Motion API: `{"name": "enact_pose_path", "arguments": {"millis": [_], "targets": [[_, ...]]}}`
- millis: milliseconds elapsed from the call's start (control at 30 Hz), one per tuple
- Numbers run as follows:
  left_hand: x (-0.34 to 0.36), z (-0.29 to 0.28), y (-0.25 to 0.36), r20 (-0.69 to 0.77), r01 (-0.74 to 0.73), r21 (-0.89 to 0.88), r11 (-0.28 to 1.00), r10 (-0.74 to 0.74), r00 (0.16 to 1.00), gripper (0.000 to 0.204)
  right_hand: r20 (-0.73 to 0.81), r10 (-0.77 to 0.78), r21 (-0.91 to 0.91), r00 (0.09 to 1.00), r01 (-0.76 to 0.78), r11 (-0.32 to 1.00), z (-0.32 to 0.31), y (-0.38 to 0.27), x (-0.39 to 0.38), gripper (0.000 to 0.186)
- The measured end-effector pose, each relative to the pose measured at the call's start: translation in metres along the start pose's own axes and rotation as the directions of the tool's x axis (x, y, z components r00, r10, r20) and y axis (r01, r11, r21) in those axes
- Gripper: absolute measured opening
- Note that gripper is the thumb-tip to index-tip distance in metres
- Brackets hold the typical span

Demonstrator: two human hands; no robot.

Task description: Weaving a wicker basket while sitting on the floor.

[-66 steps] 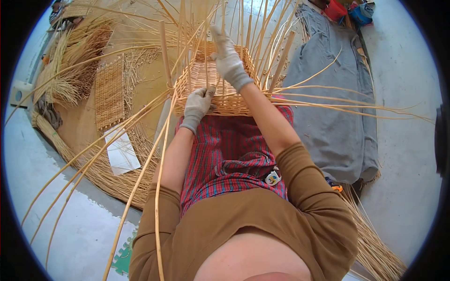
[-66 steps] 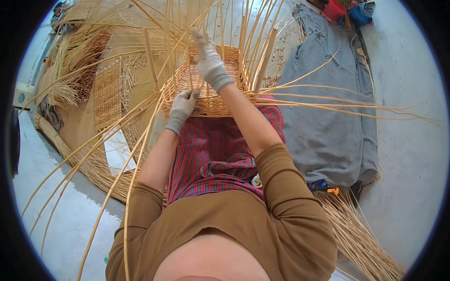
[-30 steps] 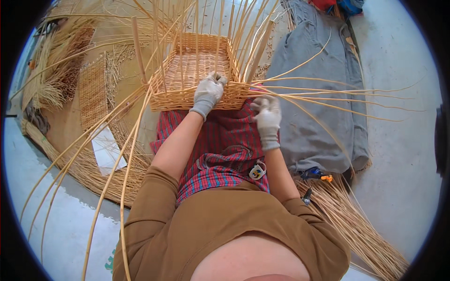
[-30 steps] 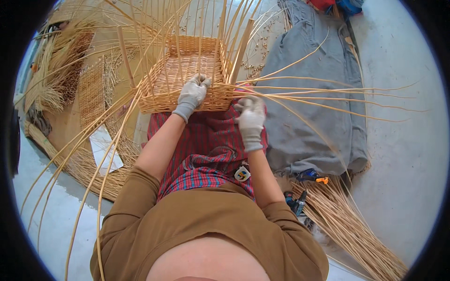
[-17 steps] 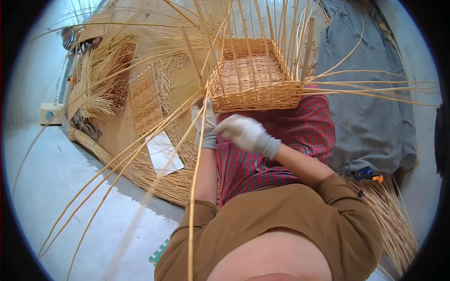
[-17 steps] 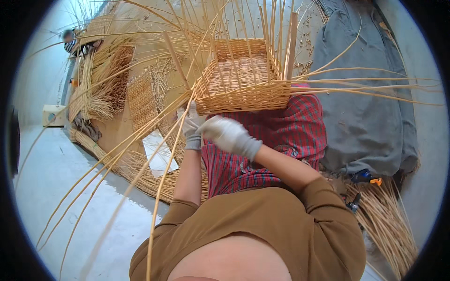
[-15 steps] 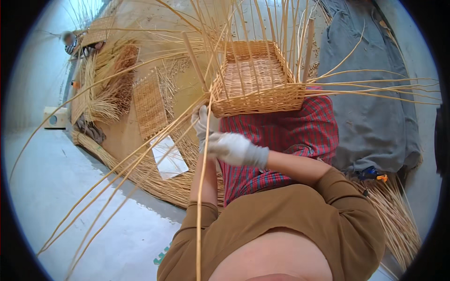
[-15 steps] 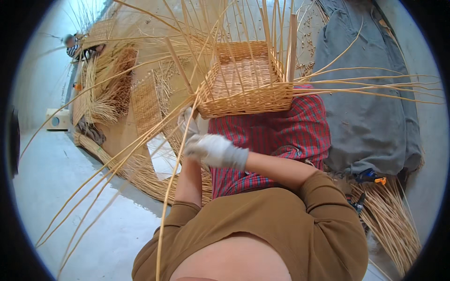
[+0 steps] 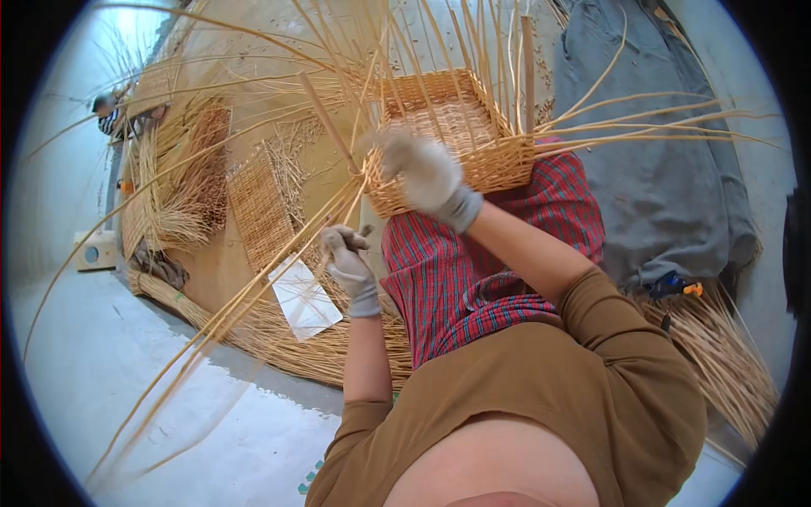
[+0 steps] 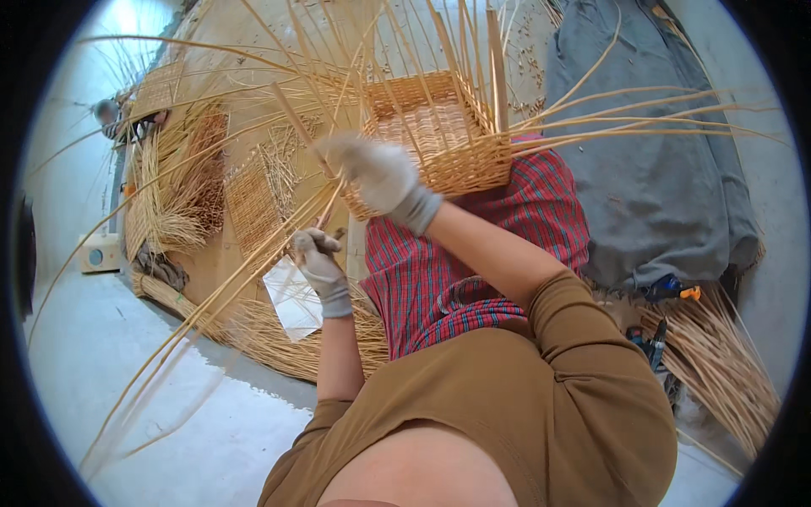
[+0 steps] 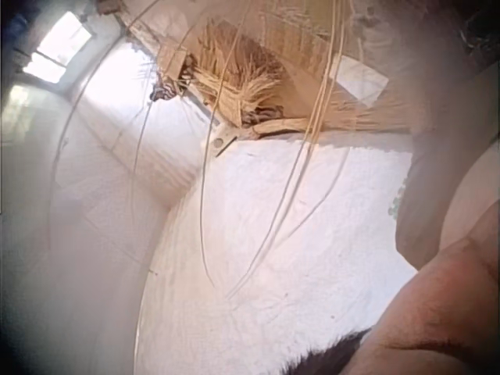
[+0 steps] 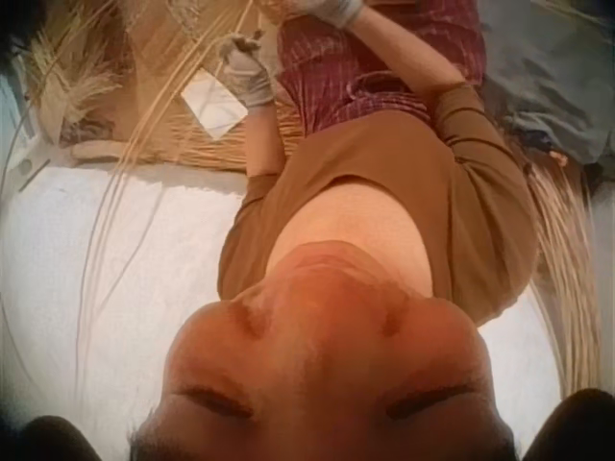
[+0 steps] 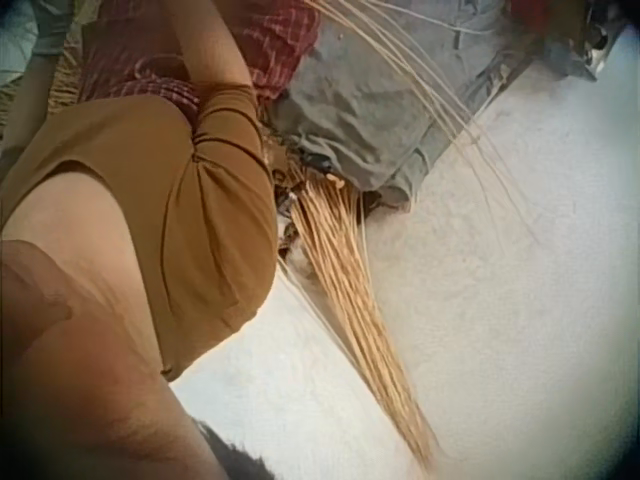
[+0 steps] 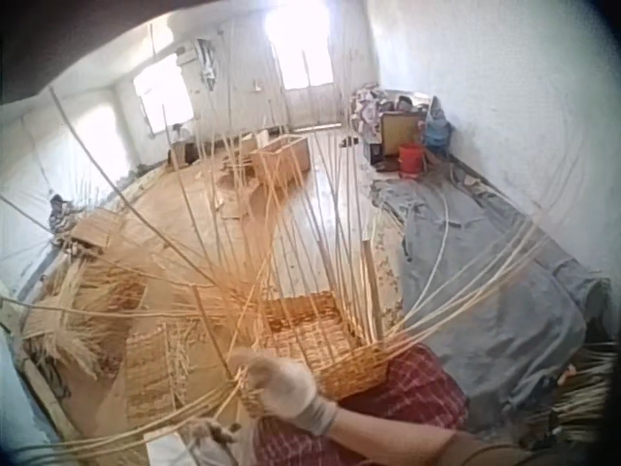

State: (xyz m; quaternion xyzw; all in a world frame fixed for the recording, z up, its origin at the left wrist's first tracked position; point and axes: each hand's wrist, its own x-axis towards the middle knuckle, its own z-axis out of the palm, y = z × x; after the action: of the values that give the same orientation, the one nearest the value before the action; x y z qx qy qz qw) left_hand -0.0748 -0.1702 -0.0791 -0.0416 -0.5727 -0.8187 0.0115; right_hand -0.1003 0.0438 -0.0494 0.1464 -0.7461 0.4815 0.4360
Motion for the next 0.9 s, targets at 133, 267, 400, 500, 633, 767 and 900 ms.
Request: {"name": "enact_pose_path", "arguments": {"millis": [133, 267, 400, 500, 633, 767, 900], "targets": [[-0.023, 0.040, -0.007, -0.269, 0.167, -0.007, 0.986, -0.163, 0.949, 0.038, -0.072, 0.835, 0.580, 0.545, -0.658, 0.480, -0.071, 0.045, -0.023, 0.011], [0.016, 0.087, -0.007, 0.414, -0.499, 0.824, 0.268, 0.315, 0.854, 0.037, -0.040, 0.896, 0.637, 0.441, -0.680, 0.363, -0.072, 0.042, -0.048, 0.010], [0.090, 0.063, -0.041, 0.366, -0.208, 0.886, 0.413, -0.351, 0.862, 0.041, 0.068, 0.691, 0.300, 0.720, -0.675, 0.674, -0.058, 0.030, -0.013, 0.009], [0.085, 0.062, -0.066, 0.339, -0.139, 0.831, 0.539, -0.292, 0.894, 0.033, 0.196, -0.132, -0.378, 0.972, 0.199, 0.904, -0.009, 0.051, 0.063, 0.053], [0.099, 0.058, -0.093, 0.357, -0.218, 0.800, 0.559, -0.150, 0.922, 0.027, 0.331, 0.177, -0.521, 0.927, 0.023, 0.853, 0.029, 0.096, 0.092, 0.087], [0.071, 0.086, -0.043, 0.189, 0.537, 0.334, 0.774, -0.614, 0.767, 0.019, 0.243, 0.407, -0.429, 0.880, -0.279, 0.859, 0.010, 0.110, 0.054, 0.095], [0.073, 0.091, -0.047, 0.063, 0.448, 0.580, 0.680, -0.586, 0.808, 0.015, -0.080, 0.236, 0.151, 0.969, -0.222, 0.963, 0.017, 0.096, 0.071, 0.079]]}}
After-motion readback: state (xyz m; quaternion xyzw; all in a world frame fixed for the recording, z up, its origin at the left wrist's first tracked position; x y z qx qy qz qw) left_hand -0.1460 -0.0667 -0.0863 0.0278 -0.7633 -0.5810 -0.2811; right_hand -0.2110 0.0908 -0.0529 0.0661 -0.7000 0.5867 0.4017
